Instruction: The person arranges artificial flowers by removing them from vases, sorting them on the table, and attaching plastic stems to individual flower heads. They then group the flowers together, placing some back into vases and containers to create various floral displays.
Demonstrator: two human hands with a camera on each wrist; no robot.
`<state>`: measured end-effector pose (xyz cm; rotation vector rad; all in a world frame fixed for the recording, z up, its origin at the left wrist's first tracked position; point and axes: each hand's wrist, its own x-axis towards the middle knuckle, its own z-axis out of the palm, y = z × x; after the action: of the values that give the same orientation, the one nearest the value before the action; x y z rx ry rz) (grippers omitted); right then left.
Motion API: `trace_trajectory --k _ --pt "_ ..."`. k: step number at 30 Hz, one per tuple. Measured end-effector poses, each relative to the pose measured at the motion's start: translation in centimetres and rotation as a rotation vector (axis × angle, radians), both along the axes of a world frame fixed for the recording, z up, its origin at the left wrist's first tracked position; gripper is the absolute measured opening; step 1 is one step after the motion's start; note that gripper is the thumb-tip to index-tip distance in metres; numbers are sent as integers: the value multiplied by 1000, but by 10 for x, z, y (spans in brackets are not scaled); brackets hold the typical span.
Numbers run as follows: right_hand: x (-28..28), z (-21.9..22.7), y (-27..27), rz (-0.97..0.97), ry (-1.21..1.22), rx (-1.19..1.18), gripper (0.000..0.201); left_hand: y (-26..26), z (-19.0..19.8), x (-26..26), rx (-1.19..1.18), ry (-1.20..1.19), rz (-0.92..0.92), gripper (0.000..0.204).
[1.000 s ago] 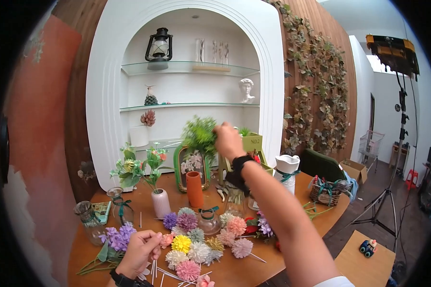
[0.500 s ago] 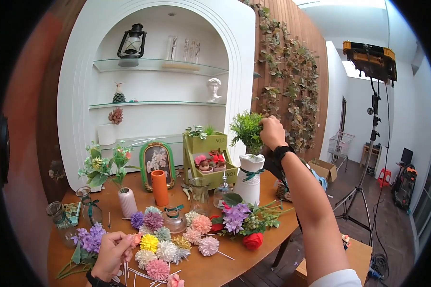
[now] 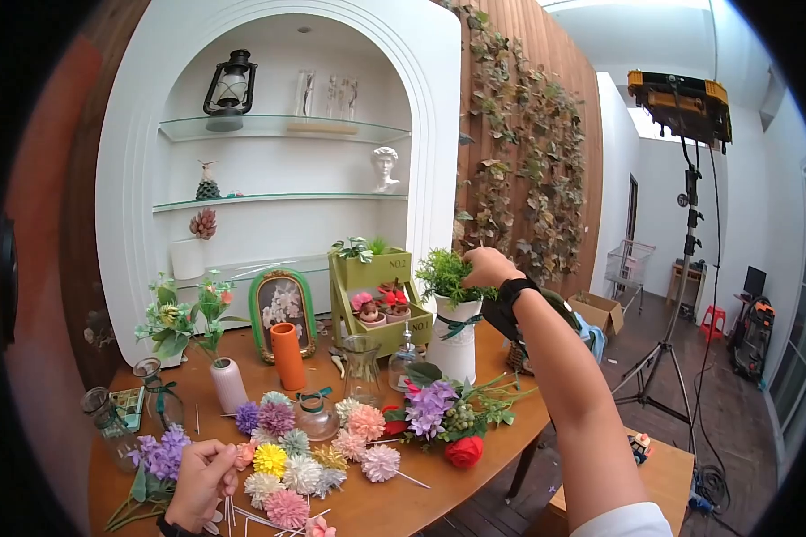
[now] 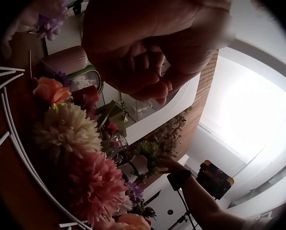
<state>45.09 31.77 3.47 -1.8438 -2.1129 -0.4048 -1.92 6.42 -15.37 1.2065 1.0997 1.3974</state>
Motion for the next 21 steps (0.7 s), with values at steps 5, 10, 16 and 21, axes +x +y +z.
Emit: trace_trajectory --k 5,10,16,21 --pt "-15 -6 -13 -51 25 109 64 2 -3 -2 3 -15 -1 26" --pt "-35 2 -29 -83 107 296 49 2 -2 -2 0 -7 -2 26" --pt "-69 0 -35 262 240 810 16 7 -10 -10 2 -9 -17 20" --pt "-137 -24 -57 687 118 699 12 10 -15 -12 93 33 -150 25"
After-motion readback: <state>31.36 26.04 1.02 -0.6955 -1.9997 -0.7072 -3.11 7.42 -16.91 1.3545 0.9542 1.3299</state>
